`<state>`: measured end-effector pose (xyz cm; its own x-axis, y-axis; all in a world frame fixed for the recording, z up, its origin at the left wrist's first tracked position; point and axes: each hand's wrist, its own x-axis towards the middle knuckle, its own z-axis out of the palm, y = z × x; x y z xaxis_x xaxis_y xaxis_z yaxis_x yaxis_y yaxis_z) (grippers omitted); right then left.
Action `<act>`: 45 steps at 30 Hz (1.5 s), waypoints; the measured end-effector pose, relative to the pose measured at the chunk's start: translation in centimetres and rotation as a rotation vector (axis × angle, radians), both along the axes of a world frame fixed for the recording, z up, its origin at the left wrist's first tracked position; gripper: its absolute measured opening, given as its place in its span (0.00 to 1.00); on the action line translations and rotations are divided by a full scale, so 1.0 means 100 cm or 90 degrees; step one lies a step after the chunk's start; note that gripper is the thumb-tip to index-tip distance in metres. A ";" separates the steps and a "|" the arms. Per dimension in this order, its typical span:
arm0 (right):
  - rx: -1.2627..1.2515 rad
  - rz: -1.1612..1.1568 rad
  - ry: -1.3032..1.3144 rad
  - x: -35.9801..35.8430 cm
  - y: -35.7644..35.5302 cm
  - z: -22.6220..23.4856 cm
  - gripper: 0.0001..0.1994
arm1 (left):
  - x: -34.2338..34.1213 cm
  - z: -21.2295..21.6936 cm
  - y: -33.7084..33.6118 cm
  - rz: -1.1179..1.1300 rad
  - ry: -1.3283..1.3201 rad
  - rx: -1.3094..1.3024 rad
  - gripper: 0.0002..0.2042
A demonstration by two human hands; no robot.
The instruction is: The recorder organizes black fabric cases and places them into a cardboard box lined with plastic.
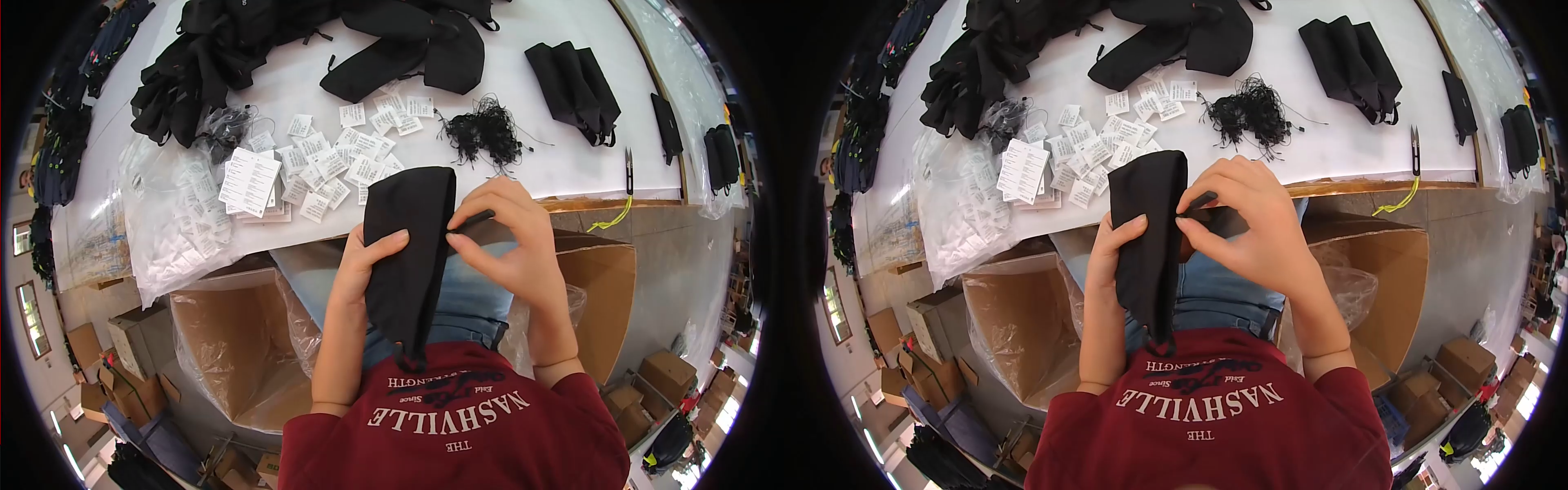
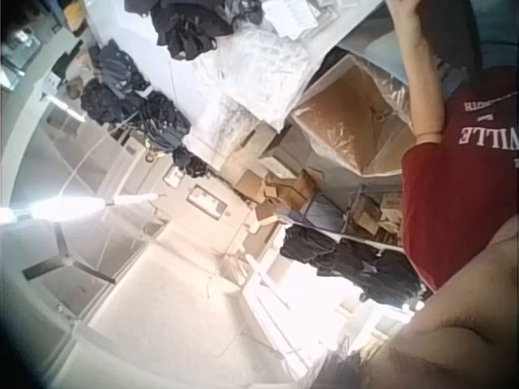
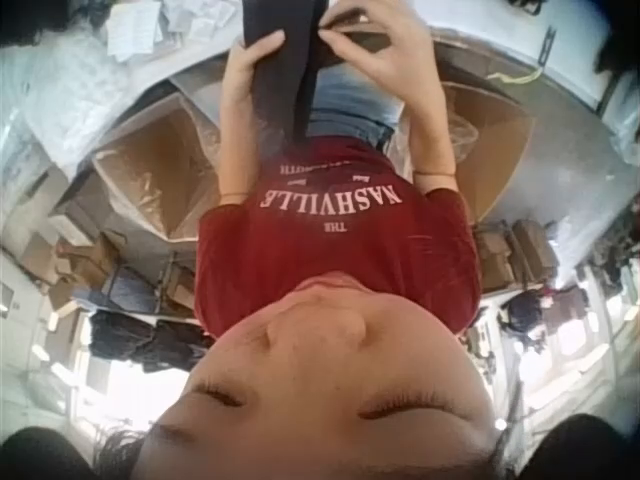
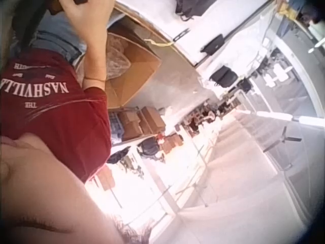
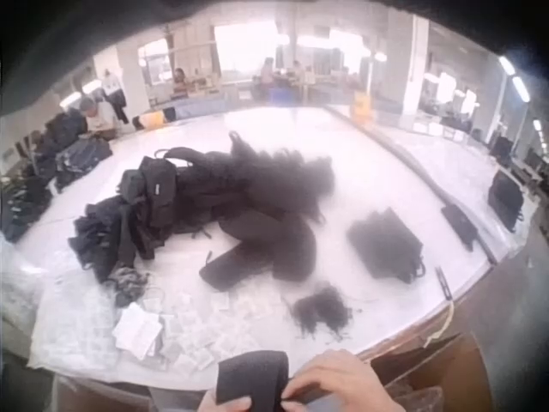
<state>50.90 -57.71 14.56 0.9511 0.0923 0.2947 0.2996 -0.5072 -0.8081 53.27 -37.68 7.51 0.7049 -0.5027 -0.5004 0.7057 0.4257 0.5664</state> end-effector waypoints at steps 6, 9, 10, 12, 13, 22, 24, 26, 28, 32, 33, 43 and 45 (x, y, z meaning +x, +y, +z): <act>0.039 -0.130 -0.023 0.005 -0.004 -0.010 0.07 | -0.012 -0.004 -0.009 0.005 0.043 0.007 0.15; 0.012 0.008 0.017 -0.001 0.003 -0.008 0.06 | -0.009 -0.017 -0.003 0.033 0.032 -0.012 0.15; 0.008 0.028 0.034 -0.004 0.007 -0.007 0.07 | -0.006 -0.014 -0.003 0.021 0.024 -0.034 0.14; 0.017 0.099 0.050 -0.010 0.015 -0.008 0.07 | 0.001 -0.008 -0.006 0.059 0.048 -0.040 0.13; 0.029 0.173 0.062 -0.014 0.020 -0.009 0.07 | 0.005 -0.006 -0.005 0.100 0.068 -0.044 0.12; 0.006 0.255 0.097 -0.026 0.036 -0.009 0.07 | 0.023 -0.012 0.009 0.113 0.095 -0.133 0.11; -0.008 0.189 0.056 -0.019 0.034 -0.007 0.07 | 0.020 -0.010 0.005 0.108 0.075 -0.121 0.12; -0.001 0.052 0.022 -0.010 0.029 -0.005 0.07 | 0.015 -0.004 0.000 0.089 0.000 -0.063 0.15; 0.030 -0.104 -0.036 0.005 0.019 -0.004 0.07 | 0.012 -0.008 0.002 0.023 -0.020 -0.059 0.16; 0.034 -0.089 -0.040 0.014 0.013 0.003 0.07 | 0.009 -0.012 0.000 0.015 -0.009 -0.078 0.17; 0.062 -0.035 -0.002 0.009 0.018 0.003 0.06 | 0.010 -0.013 0.000 0.033 0.007 -0.091 0.17; 0.079 0.255 0.130 -0.021 0.042 -0.011 0.08 | 0.024 -0.014 0.009 0.118 0.135 -0.227 0.11; 0.076 0.258 0.122 -0.020 0.042 -0.010 0.07 | 0.024 -0.013 0.009 0.128 0.155 -0.234 0.11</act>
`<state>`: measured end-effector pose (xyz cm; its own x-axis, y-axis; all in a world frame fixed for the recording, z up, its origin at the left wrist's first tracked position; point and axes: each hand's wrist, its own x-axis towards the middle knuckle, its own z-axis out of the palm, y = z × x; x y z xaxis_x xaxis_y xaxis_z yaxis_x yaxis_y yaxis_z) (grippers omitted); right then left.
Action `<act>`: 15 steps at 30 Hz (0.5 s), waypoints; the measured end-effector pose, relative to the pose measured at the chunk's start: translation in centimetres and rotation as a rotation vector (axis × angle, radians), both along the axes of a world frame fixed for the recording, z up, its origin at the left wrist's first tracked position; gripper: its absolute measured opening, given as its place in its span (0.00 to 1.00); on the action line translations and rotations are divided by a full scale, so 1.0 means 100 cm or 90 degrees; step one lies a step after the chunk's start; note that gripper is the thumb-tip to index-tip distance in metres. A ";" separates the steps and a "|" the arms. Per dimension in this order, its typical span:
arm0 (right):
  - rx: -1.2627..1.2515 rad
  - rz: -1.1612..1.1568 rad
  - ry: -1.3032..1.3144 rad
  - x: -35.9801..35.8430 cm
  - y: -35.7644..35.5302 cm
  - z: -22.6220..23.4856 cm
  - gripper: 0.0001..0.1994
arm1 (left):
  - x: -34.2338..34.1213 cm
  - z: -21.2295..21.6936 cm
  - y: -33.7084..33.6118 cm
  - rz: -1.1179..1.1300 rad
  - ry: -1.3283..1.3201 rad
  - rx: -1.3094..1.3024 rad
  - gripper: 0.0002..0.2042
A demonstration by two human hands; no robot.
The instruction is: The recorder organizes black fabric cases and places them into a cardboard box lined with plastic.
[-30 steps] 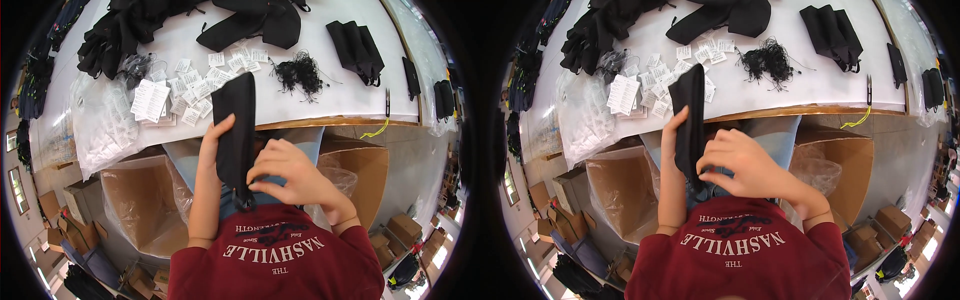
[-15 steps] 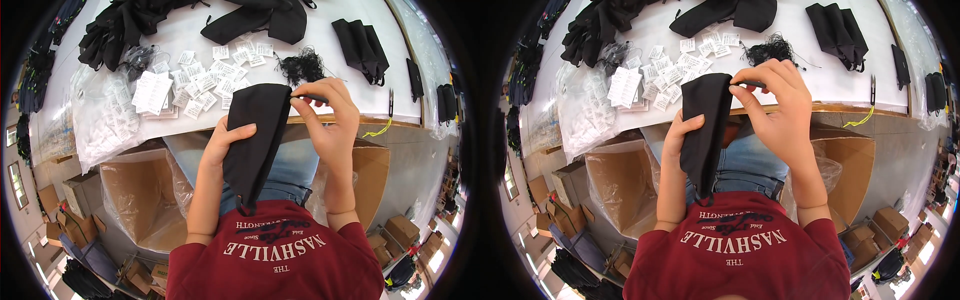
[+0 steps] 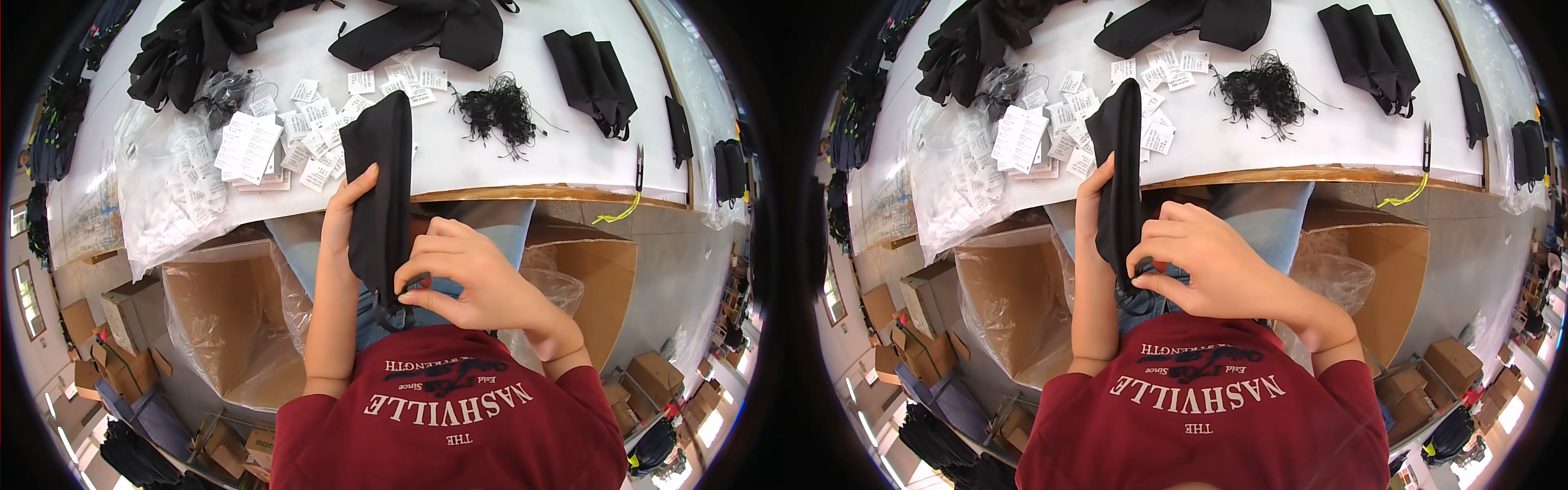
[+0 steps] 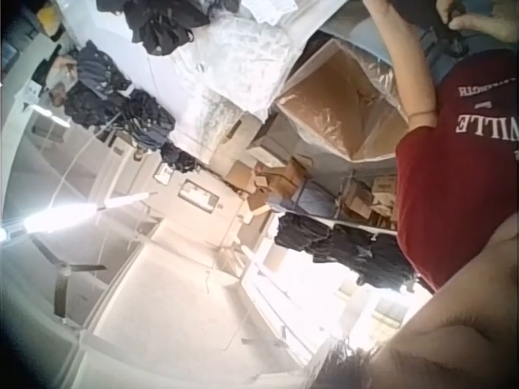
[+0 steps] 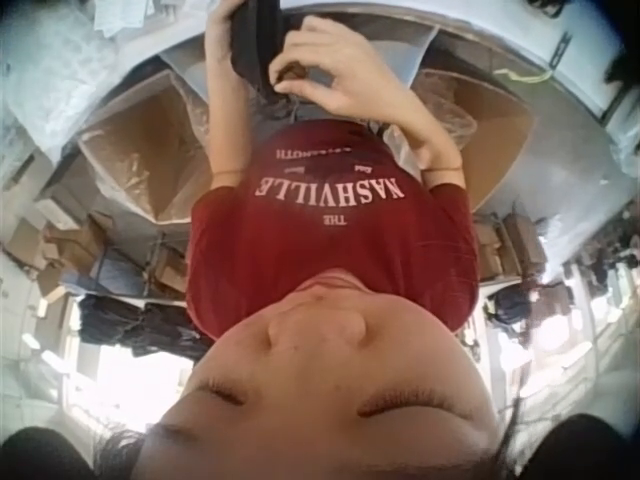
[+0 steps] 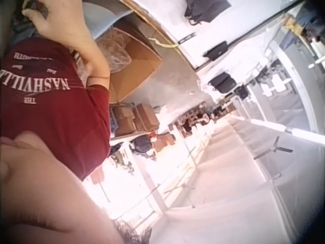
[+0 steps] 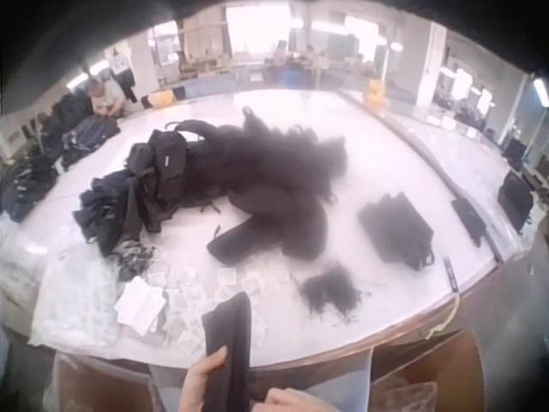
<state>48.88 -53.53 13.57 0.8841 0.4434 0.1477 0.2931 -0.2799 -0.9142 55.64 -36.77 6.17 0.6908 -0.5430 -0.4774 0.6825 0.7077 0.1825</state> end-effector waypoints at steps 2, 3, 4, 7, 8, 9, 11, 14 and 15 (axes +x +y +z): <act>-0.001 0.004 -0.008 0.000 -0.001 0.000 0.07 | -0.001 -0.001 0.000 0.000 -0.008 -0.005 0.10; -0.018 0.025 0.006 0.001 -0.003 0.000 0.08 | -0.001 -0.002 0.000 -0.001 -0.015 -0.010 0.10; -0.035 0.046 0.019 0.001 -0.005 0.001 0.08 | -0.001 -0.003 0.000 0.000 -0.016 -0.010 0.10; 0.008 -0.048 -0.015 0.005 -0.012 0.007 0.11 | 0.001 0.000 -0.001 0.024 -0.069 0.133 0.13; 0.000 -0.144 0.000 0.003 -0.017 0.010 0.17 | 0.002 0.006 -0.002 0.022 -0.115 0.236 0.14; -0.066 -0.164 -0.114 0.005 -0.025 0.010 0.19 | 0.001 0.013 -0.004 0.026 -0.169 0.278 0.16; -0.131 -0.189 -0.228 0.011 -0.035 0.008 0.21 | 0.000 0.019 -0.002 -0.002 -0.198 0.314 0.16; -0.455 -0.082 -0.304 0.030 -0.046 0.003 0.20 | -0.009 0.025 -0.005 -0.038 -0.216 0.378 0.16; -0.501 -0.186 -0.306 0.045 -0.057 -0.008 0.22 | -0.011 0.027 -0.004 -0.066 -0.232 0.397 0.16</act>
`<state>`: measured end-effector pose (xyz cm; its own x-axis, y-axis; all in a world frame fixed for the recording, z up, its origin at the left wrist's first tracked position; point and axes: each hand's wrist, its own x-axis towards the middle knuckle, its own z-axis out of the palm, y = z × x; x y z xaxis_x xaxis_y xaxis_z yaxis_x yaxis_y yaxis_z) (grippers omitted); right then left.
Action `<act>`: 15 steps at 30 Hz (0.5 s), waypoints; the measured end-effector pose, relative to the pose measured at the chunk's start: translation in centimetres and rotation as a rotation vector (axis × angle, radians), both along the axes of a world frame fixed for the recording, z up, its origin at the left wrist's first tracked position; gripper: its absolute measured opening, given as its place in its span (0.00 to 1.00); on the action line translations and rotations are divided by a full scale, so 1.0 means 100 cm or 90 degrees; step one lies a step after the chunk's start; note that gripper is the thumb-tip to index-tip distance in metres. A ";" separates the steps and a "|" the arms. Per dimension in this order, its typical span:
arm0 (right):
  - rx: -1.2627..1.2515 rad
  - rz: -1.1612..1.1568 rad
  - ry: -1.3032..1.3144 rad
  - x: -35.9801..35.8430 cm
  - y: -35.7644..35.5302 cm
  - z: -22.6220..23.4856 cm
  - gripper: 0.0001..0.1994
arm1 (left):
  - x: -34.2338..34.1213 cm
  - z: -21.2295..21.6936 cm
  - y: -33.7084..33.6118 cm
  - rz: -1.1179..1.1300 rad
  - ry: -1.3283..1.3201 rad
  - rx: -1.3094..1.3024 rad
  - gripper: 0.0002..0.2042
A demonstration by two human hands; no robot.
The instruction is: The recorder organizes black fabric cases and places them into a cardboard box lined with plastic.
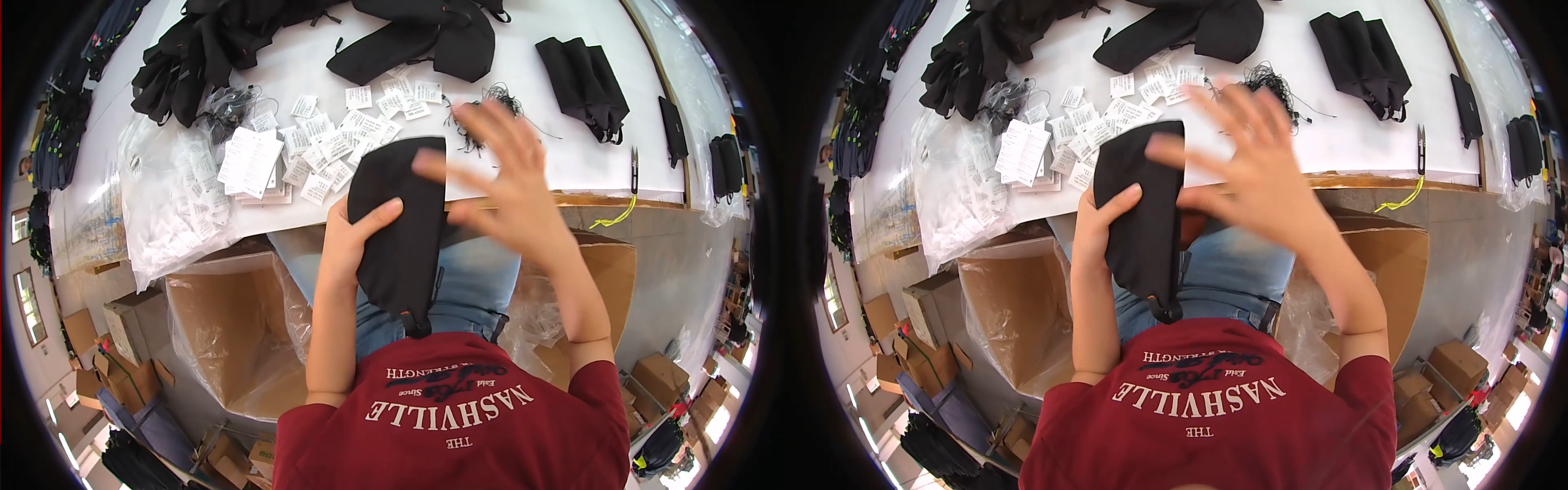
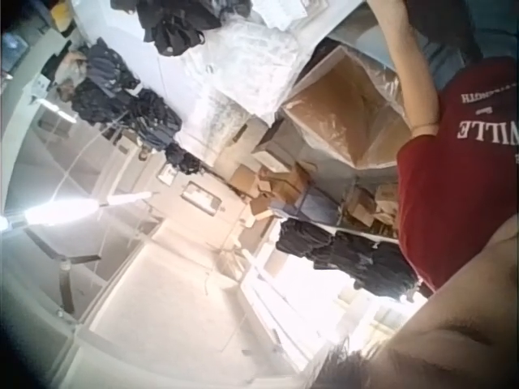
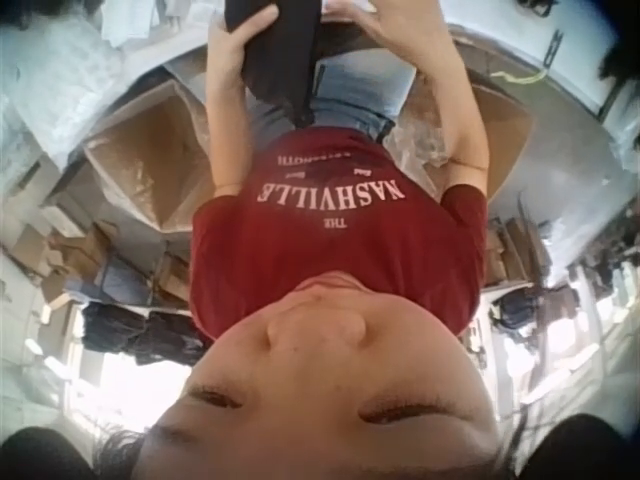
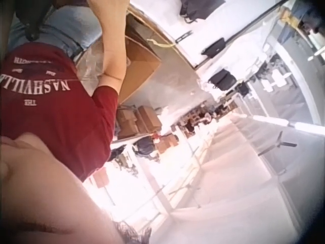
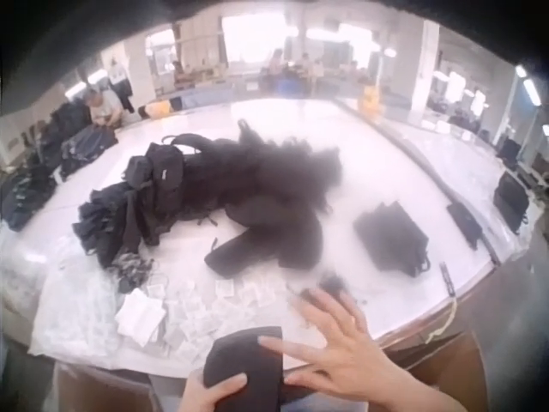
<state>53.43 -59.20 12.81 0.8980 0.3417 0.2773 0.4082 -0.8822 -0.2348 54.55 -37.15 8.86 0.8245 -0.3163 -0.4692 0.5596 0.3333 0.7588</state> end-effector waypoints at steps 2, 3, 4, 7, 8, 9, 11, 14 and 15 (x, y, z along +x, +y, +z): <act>-0.022 -0.100 -0.044 0.010 -0.018 -0.009 0.24 | -0.005 0.000 0.001 -0.025 -0.013 0.024 0.16; 0.055 -0.153 -0.065 0.011 -0.025 -0.007 0.24 | -0.009 0.000 0.000 -0.018 -0.019 0.052 0.17; 0.133 -0.206 -0.085 0.012 -0.028 -0.007 0.25 | -0.012 -0.002 -0.001 -0.012 -0.022 0.081 0.17; 0.089 0.048 -0.013 -0.008 -0.010 -0.009 0.25 | -0.007 -0.005 -0.001 -0.005 -0.015 0.037 0.18; 0.088 0.043 -0.017 -0.013 -0.003 -0.008 0.25 | -0.005 -0.004 -0.001 -0.010 -0.019 0.036 0.18; 0.067 0.065 0.017 -0.017 0.003 -0.008 0.26 | -0.004 -0.001 -0.001 -0.015 -0.030 0.042 0.17; 0.050 0.088 0.054 -0.016 0.004 -0.015 0.27 | -0.005 0.003 -0.001 -0.018 -0.039 0.052 0.17; 0.318 -0.198 0.003 -0.002 -0.004 -0.024 0.23 | -0.005 0.003 -0.003 -0.077 -0.044 0.103 0.16; 0.319 -0.198 0.004 -0.003 -0.003 -0.022 0.23 | -0.007 -0.001 -0.005 -0.062 -0.057 0.116 0.15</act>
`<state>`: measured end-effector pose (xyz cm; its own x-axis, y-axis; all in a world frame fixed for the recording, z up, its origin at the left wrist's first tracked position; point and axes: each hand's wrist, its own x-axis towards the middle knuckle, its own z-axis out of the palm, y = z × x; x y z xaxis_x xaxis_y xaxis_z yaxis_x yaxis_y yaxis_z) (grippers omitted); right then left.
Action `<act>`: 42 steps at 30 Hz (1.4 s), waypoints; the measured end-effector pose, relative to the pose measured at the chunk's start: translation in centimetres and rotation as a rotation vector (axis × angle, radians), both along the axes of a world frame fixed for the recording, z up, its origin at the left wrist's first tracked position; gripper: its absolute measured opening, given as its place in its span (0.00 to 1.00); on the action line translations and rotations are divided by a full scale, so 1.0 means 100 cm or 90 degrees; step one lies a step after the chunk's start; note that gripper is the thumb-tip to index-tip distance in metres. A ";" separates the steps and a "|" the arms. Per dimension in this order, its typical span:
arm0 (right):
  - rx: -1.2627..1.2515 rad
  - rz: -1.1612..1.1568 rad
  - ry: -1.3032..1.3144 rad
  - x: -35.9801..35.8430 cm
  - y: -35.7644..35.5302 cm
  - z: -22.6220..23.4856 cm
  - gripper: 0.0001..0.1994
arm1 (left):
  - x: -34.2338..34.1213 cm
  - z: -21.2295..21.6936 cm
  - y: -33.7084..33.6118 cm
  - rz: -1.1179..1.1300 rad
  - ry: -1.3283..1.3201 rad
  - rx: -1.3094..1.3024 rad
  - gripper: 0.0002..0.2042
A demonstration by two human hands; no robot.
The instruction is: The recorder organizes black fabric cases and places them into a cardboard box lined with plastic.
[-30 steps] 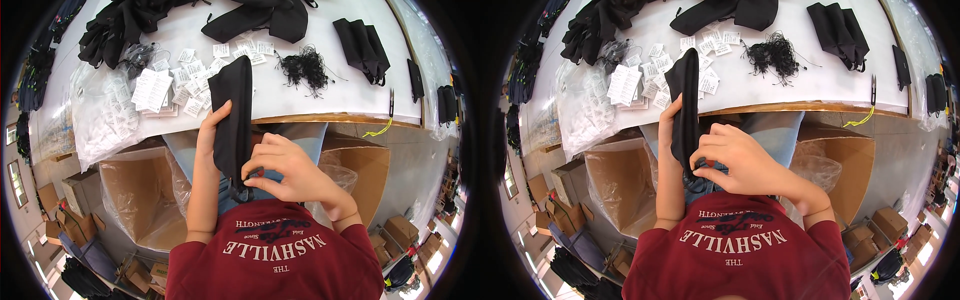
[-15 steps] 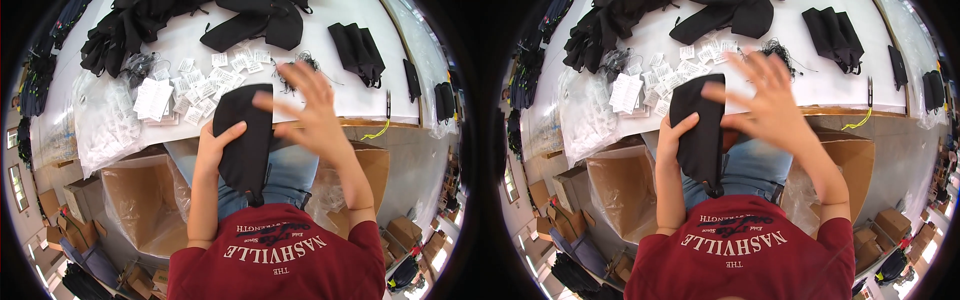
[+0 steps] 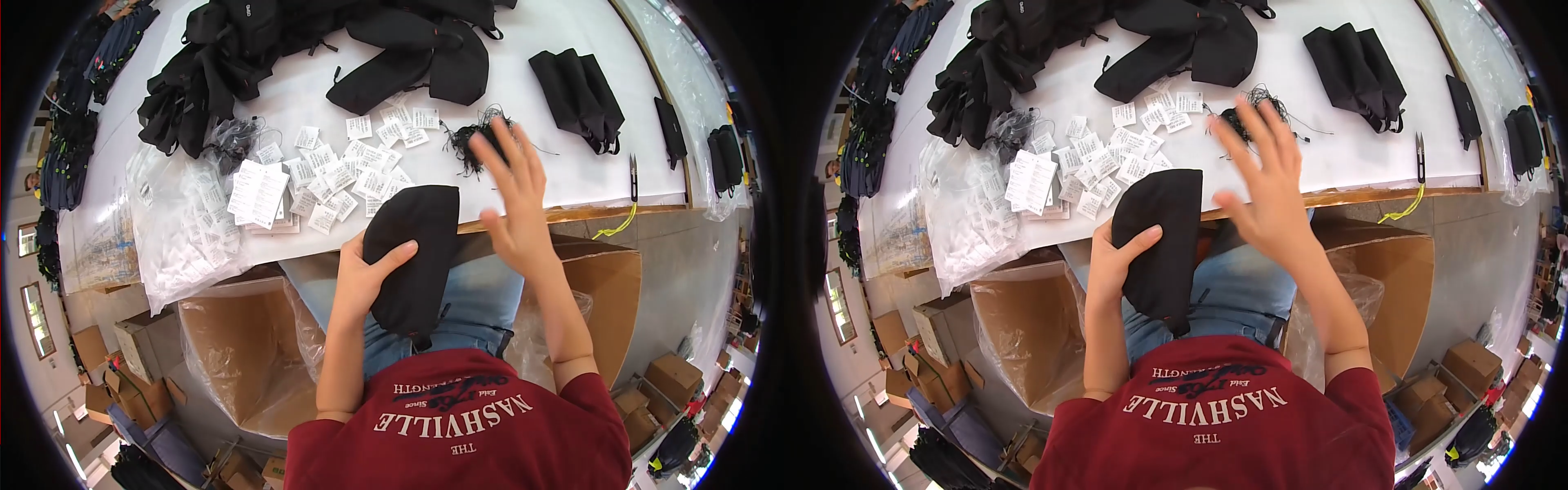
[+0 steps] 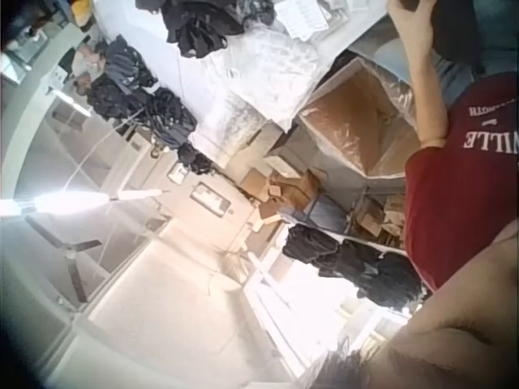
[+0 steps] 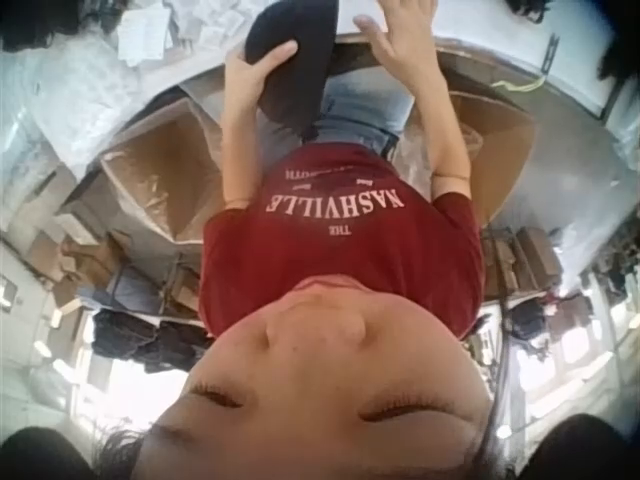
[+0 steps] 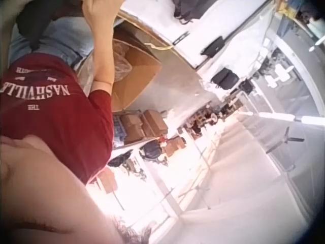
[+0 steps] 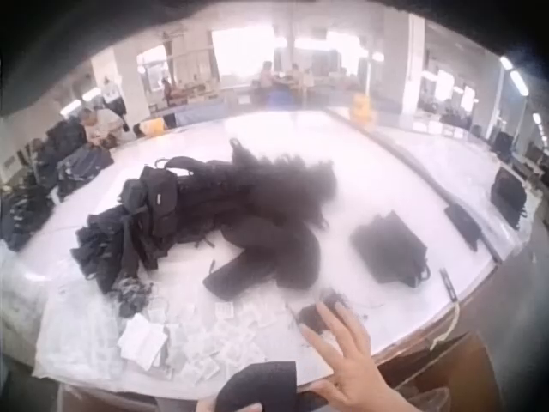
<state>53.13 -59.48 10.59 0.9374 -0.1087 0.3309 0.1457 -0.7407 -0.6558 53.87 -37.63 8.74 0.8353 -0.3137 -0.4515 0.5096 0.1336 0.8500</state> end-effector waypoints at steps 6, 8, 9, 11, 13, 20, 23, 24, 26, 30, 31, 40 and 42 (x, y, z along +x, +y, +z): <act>-0.196 0.139 0.044 -0.002 0.009 -0.009 0.27 | 0.000 -0.010 -0.005 0.072 0.019 -0.055 0.15; -0.129 0.050 0.024 0.001 0.008 -0.014 0.25 | 0.001 -0.011 -0.005 0.107 0.050 -0.085 0.16; -0.136 0.091 0.019 -0.001 0.008 -0.012 0.25 | 0.001 -0.011 -0.005 0.115 0.033 -0.068 0.17; -0.162 0.203 0.029 -0.009 0.013 -0.006 0.26 | 0.002 -0.013 -0.004 0.120 0.018 -0.053 0.18; -0.131 0.277 0.045 -0.020 0.022 -0.005 0.25 | 0.003 -0.017 -0.002 0.143 0.023 -0.075 0.19; 0.091 0.444 0.120 -0.034 0.015 -0.012 0.29 | 0.008 -0.018 0.000 0.191 0.003 -0.073 0.22; 0.084 0.271 0.070 -0.029 0.029 -0.011 0.32 | 0.007 -0.017 0.002 0.185 0.009 -0.061 0.22; 0.084 0.269 0.070 -0.028 0.027 -0.010 0.32 | 0.007 -0.018 0.001 0.182 0.009 -0.061 0.22; 0.042 0.308 0.104 -0.026 0.022 -0.010 0.33 | 0.006 -0.018 0.001 0.160 -0.016 -0.038 0.22; 0.119 0.362 0.052 -0.031 0.003 -0.017 0.23 | 0.005 -0.016 0.000 0.175 -0.006 -0.046 0.22; 0.091 0.290 0.075 -0.034 0.012 -0.010 0.18 | 0.005 -0.017 0.000 0.205 0.006 -0.074 0.22; -0.026 0.191 0.063 -0.045 0.045 -0.016 0.27 | -0.008 -0.019 0.005 0.167 0.094 -0.264 0.22; 0.269 0.134 0.099 -0.042 0.040 -0.009 0.23 | -0.008 -0.018 0.009 0.125 -0.055 -0.197 0.21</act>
<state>48.89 -55.48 9.70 0.9882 -0.0064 0.1533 0.1400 -0.3712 -0.9179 53.10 -36.75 6.93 0.9242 -0.2540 -0.2851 0.3763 0.4790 0.7930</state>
